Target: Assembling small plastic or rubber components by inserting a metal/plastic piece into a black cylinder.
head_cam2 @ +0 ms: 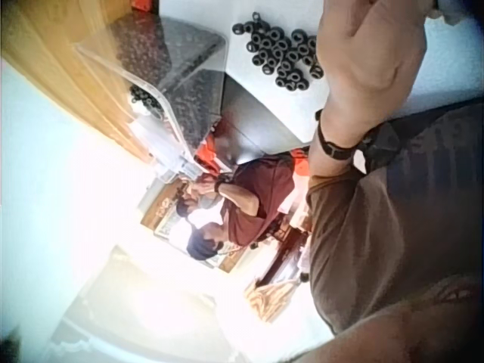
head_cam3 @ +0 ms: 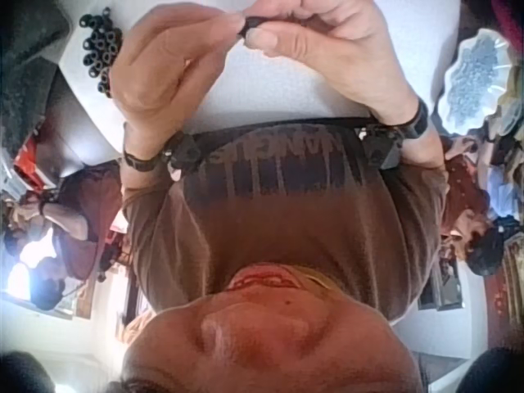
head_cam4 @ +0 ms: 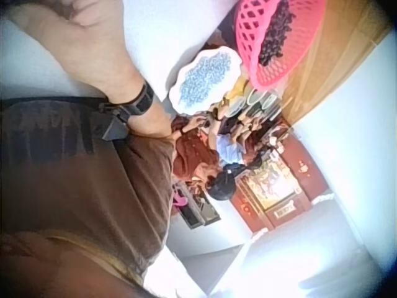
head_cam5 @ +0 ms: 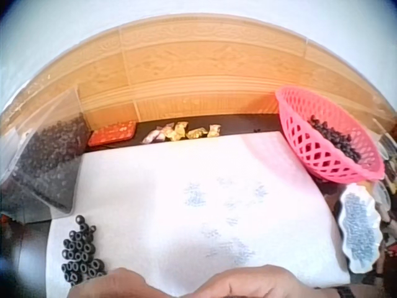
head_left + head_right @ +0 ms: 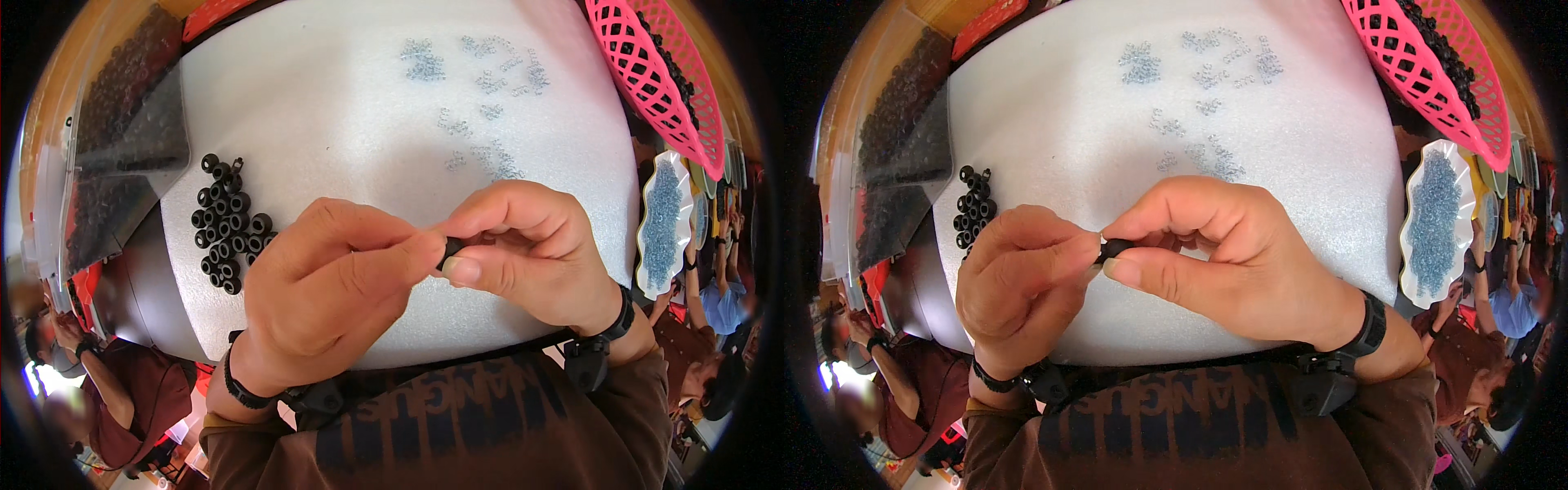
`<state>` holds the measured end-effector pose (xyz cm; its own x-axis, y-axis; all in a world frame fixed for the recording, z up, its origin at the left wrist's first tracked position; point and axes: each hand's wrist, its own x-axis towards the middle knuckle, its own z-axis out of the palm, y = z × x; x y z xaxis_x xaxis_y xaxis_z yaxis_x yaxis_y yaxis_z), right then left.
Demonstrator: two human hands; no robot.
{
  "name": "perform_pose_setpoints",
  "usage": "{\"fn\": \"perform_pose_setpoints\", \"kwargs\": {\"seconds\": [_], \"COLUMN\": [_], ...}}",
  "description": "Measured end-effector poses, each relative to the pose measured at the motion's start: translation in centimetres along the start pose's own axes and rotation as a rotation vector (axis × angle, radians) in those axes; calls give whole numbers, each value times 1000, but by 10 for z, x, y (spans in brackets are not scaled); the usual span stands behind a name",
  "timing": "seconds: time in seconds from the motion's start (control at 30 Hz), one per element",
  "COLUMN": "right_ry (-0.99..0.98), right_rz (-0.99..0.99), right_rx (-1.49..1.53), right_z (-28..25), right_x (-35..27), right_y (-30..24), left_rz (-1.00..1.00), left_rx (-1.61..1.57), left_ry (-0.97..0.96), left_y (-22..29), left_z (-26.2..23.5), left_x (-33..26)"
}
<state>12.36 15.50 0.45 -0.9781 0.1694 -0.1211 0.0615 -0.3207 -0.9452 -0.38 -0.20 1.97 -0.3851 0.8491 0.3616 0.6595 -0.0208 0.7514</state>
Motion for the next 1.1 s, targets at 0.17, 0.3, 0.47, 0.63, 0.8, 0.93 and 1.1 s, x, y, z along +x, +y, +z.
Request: {"fn": "perform_pose_setpoints", "kwargs": {"seconds": [0.17, 0.3, 0.47, 0.63, 0.8, 0.93, 1.1], "right_ry": [4, 6, 19, 23, 40, 39, 49], "right_rz": [93, 111, 105, 119, 145, 130, 141], "right_rx": [253, 295, 389, 480, 481, 504, 524], "right_z": [3, 1, 2, 0, 1, 2, 4], "right_x": [0, 1, 0, 0, -1, 0, -1], "right_y": [-2, -2, 3, 6, 8, 7, 6], "left_rz": [67, 94, 35, -152, -132, -134, -106], "left_rx": [-20, -8, -40, -297, -399, -401, -280], "left_ry": [-15, 52, 88, 40, 103, 146, 169], "left_y": [-3, -8, -6, -6, -8, -5, -3], "left_z": [-1, 5, 10, 11, 21, 24, 25], "left_x": [0, -1, -4, -7, -12, -12, -13]}}
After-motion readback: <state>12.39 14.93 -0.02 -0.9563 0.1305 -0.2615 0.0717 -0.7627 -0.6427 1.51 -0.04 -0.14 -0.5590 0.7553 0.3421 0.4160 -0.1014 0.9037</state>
